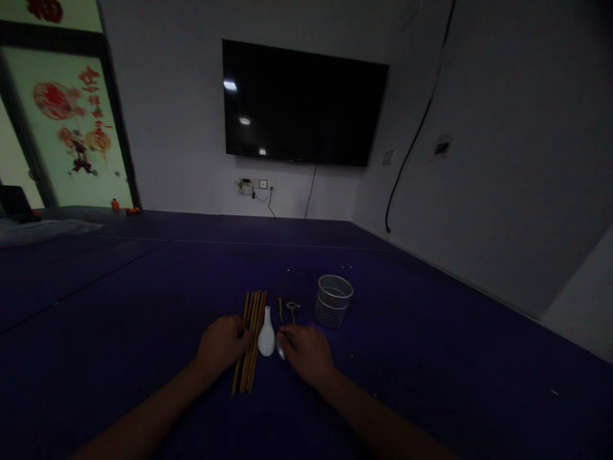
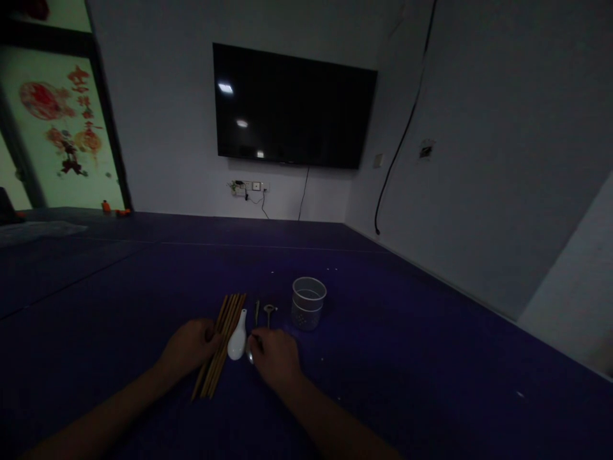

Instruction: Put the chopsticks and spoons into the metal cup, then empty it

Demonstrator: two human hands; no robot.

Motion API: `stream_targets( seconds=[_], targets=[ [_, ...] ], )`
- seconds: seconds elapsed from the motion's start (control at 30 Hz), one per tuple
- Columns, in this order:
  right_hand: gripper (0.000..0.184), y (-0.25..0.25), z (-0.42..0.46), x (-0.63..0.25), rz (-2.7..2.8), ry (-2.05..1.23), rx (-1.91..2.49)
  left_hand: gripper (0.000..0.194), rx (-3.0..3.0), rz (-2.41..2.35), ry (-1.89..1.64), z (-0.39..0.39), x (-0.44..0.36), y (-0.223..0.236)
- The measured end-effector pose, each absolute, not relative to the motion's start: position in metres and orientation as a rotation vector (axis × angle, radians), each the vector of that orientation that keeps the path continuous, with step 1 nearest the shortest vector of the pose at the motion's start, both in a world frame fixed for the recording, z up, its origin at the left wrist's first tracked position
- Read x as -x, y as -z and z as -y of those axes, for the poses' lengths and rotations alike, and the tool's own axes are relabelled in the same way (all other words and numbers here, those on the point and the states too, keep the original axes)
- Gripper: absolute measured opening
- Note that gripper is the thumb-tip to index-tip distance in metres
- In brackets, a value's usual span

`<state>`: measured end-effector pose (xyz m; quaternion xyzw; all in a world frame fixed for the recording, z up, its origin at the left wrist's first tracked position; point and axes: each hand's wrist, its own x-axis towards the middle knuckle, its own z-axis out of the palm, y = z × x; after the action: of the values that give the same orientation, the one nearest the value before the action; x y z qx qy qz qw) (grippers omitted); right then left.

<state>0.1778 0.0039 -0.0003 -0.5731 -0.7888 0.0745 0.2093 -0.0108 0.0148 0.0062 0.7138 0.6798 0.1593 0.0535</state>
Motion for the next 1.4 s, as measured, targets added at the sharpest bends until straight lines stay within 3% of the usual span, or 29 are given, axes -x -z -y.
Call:
stream_targets(
  seconds=[1.4],
  targets=[
    [0.028, 0.0030, -0.0038, -0.1788, 2.194, -0.199, 1.547, 0.025, -2.294, -1.999, -0.431, -0.0119, 0.0068, -0.0061]
  ],
)
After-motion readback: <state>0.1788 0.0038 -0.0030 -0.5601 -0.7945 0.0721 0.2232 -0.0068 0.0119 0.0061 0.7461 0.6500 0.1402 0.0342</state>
